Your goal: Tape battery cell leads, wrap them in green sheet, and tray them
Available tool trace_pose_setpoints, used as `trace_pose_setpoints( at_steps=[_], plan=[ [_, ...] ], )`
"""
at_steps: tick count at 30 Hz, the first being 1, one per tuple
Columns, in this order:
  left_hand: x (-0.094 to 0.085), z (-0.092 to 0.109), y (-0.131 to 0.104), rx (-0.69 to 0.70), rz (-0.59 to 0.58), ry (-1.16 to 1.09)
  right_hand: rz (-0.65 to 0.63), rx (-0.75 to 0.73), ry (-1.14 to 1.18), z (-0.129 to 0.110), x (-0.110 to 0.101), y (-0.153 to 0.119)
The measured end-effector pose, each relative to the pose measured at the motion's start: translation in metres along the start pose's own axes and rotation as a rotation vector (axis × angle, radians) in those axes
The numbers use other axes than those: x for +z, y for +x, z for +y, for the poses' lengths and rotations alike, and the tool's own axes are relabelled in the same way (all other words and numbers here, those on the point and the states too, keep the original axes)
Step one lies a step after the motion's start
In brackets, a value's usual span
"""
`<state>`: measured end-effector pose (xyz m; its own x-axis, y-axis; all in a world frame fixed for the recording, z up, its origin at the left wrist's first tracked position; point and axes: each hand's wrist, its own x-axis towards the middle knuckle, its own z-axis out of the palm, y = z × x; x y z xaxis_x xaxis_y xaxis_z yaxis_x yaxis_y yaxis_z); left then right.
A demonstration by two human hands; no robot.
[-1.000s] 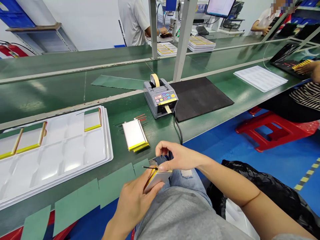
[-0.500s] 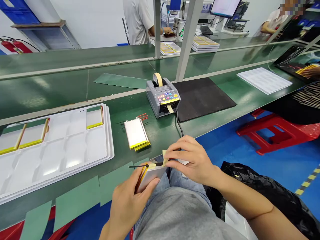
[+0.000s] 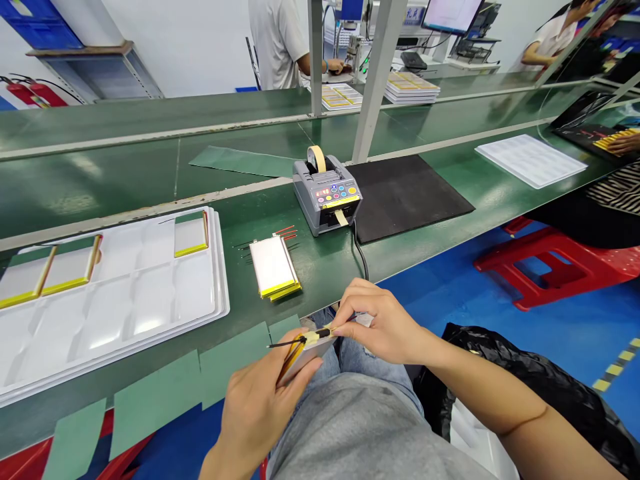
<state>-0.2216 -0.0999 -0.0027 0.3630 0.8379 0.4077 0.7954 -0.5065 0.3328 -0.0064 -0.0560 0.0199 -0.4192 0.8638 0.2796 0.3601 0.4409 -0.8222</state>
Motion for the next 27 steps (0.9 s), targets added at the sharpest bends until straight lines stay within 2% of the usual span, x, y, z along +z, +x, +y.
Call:
trace_pose_setpoints(
  at_steps=[4, 11, 15, 19, 23, 25, 27],
  plan=[
    [-0.002, 0.0, -0.002, 0.007, -0.002, -0.001, -0.089, 0.0, -0.017, -0.002, -0.008, 0.003],
    [-0.003, -0.003, -0.003, 0.032, 0.032, 0.033, -0.133, -0.054, -0.029, -0.002, -0.014, 0.006],
    [0.003, -0.005, -0.006, 0.054, 0.147, 0.056, -0.144, -0.05, -0.016, -0.004, -0.008, 0.002],
    [0.005, -0.006, -0.005, 0.135, 0.234, 0.084, -0.16, 0.047, 0.056, -0.005, -0.006, 0.001],
    [0.002, -0.006, -0.004, 0.26, 0.208, 0.093, -0.254, 0.181, 0.193, 0.001, -0.008, 0.005],
    [0.001, -0.006, -0.004, 0.276, 0.195, 0.097, -0.243, 0.215, 0.244, 0.005, -0.006, 0.006],
    [0.002, -0.007, -0.006, 0.249, 0.207, 0.088, -0.178, 0.216, 0.272, 0.006, -0.002, 0.004]
  ],
)
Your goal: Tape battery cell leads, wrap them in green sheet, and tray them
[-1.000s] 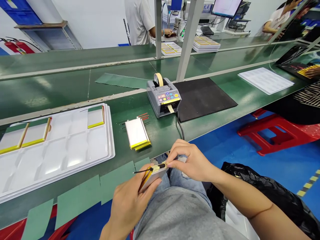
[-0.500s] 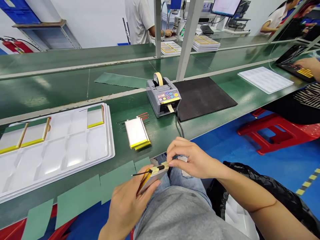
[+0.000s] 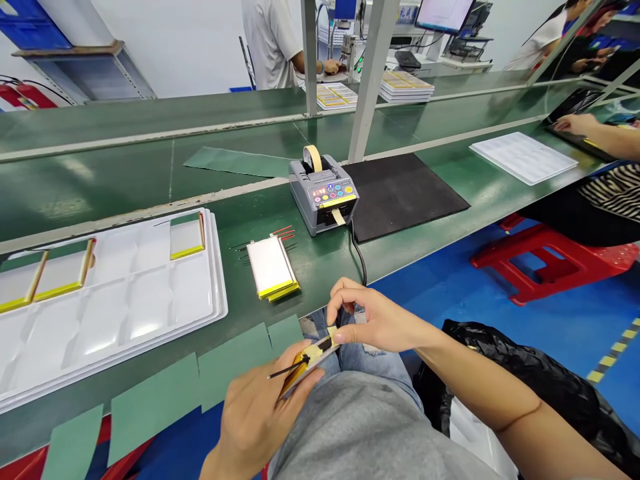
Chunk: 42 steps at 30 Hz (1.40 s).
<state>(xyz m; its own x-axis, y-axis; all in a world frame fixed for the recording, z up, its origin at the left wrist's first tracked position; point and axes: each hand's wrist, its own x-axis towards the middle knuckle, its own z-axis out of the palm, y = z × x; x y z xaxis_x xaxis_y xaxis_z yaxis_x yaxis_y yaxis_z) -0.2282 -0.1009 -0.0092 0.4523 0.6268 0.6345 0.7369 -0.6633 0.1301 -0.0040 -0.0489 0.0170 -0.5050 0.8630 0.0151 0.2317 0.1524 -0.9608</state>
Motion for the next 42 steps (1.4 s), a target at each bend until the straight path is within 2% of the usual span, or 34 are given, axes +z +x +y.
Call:
trace_pose_setpoints(
  at_steps=[5, 8, 10, 11, 14, 16, 18, 21, 24, 27, 30, 34, 36, 39, 41, 42],
  plan=[
    [0.002, 0.001, -0.003, -0.176, 0.031, -0.019, 0.191, -0.208, -0.106, 0.002, 0.015, -0.005],
    [0.003, 0.006, -0.006, -0.253, 0.012, -0.081, 0.213, -0.315, -0.194, 0.002, 0.021, -0.007],
    [0.003, 0.011, -0.007, -0.407, -0.021, -0.18, 0.181, -0.337, -0.213, 0.004, 0.024, -0.007],
    [0.003, 0.013, -0.008, -0.548, -0.032, -0.232, 0.151, -0.328, -0.207, 0.006, 0.025, -0.006],
    [-0.002, 0.008, -0.012, -1.109, 0.014, -0.392, 0.109, -0.198, -0.076, 0.022, 0.03, -0.002],
    [-0.008, -0.005, -0.017, -1.417, 0.143, -0.526, 0.186, 0.019, 0.064, 0.042, 0.037, 0.0],
    [-0.015, -0.021, -0.024, -1.611, 0.278, -0.694, 0.232, 0.257, 0.163, 0.066, 0.049, 0.001],
    [-0.022, -0.039, -0.035, -1.77, 0.381, -0.861, 0.094, 0.431, 0.257, 0.096, 0.076, 0.0],
    [-0.023, -0.042, -0.041, -1.818, 0.408, -0.953, -0.014, 0.505, 0.377, 0.107, 0.106, -0.003],
    [-0.022, -0.039, -0.04, -1.798, 0.399, -1.08, -0.02, 0.548, 0.451, 0.106, 0.126, -0.008],
    [-0.021, -0.034, -0.041, -1.794, 0.319, -1.108, -0.008, 0.544, 0.474, 0.105, 0.128, -0.015],
    [-0.014, -0.011, -0.051, -1.728, 0.073, -1.136, 0.005, 0.48, 0.499, 0.103, 0.112, -0.034],
    [-0.002, 0.009, -0.055, -1.603, -0.088, -1.22, -0.004, 0.38, 0.557, 0.098, 0.103, -0.048],
    [0.028, 0.04, -0.056, -1.34, -0.279, -1.419, 0.052, 0.25, 0.514, 0.092, 0.095, -0.071],
    [0.054, 0.057, -0.054, -1.259, -0.322, -1.538, 0.174, 0.294, 0.378, 0.094, 0.095, -0.083],
    [0.066, 0.063, -0.053, -1.279, -0.32, -1.587, 0.244, 0.354, 0.334, 0.098, 0.097, -0.087]
  ],
)
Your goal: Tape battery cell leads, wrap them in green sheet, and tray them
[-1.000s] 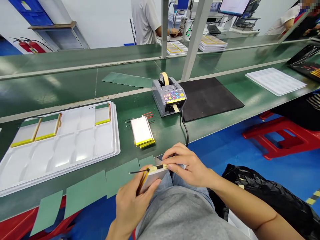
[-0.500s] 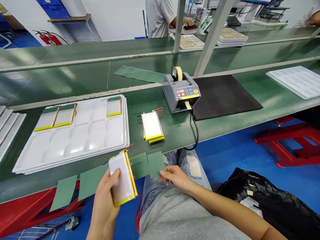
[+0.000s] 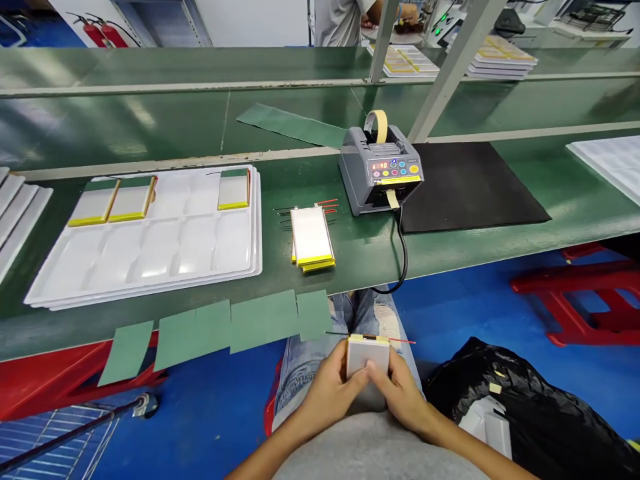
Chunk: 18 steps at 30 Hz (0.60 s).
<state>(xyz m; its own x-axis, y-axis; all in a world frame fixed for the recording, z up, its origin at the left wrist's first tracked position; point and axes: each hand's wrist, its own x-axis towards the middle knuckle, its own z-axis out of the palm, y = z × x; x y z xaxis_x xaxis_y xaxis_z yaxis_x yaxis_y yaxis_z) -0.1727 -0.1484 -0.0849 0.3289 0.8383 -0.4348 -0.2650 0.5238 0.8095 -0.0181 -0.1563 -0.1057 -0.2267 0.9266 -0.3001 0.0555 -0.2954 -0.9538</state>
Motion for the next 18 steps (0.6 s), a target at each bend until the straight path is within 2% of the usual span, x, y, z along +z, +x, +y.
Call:
trace_pose_setpoints(
  at_steps=[2, 5, 8, 13, 18],
  plan=[
    [0.007, -0.013, 0.016, -0.094, 0.036, -0.108, 0.137, 0.153, 0.034, 0.013, 0.002, 0.001],
    [0.003, -0.021, 0.029, -0.196, 0.14, -0.192, 0.163, 0.321, 0.177, 0.03, 0.012, 0.016],
    [-0.014, -0.017, 0.025, -0.192, 0.204, -0.172, 0.066, 0.294, 0.258, 0.029, 0.024, 0.034],
    [-0.04, -0.003, 0.007, -0.198, 0.261, -0.161, -0.217, 0.286, 0.386, 0.01, 0.04, 0.048],
    [-0.046, 0.001, 0.001, -0.196, 0.357, -0.198, -0.279, 0.299, 0.41, 0.007, 0.045, 0.053]
  ],
)
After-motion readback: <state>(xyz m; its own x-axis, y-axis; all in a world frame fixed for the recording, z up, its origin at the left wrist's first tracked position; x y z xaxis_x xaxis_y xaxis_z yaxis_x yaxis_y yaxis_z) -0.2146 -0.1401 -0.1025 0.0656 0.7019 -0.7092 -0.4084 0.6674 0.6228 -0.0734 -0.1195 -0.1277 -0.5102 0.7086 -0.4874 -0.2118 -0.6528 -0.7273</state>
